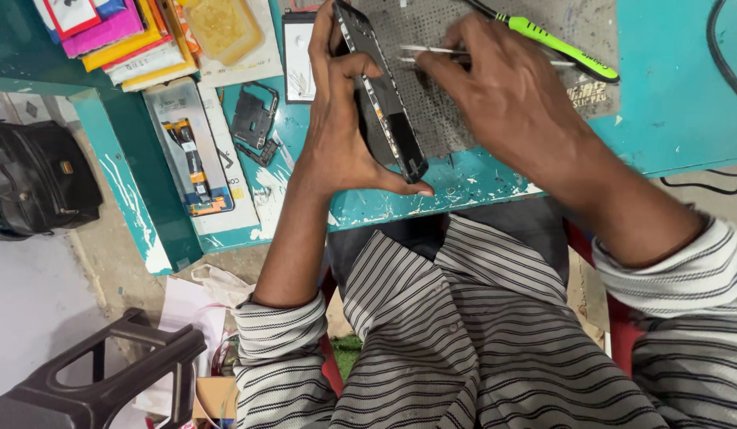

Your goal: The person holds a disassembled smartphone frame and cleans it, using a brush to scrub the edges and tweezers to pick at the frame. They pour liquid from a dark bottle onto the phone and continue brushing and picking at the frame edges throughout the episode.

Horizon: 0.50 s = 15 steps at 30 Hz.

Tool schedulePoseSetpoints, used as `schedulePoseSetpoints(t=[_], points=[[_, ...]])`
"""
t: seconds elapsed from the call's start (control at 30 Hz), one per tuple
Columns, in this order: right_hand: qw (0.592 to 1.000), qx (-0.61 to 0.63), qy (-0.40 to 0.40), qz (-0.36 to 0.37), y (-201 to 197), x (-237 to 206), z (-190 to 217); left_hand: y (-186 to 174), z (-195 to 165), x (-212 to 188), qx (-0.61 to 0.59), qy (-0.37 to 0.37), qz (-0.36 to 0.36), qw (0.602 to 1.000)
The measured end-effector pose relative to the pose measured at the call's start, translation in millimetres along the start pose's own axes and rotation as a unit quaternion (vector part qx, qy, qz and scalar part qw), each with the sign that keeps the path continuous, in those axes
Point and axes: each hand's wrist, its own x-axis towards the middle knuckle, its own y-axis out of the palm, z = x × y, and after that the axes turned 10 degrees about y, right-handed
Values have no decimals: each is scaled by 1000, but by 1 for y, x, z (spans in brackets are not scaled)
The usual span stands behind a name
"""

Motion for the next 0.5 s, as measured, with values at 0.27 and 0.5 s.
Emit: schedulePoseSetpoints(t=[0.27, 0.5], points=[[997, 74, 28, 8, 27, 6, -4, -3, -1, 2, -14, -5, 3, 1000], [997, 72, 26, 12, 41, -4, -14, -2, 2, 2, -10, -19, 4, 1000]])
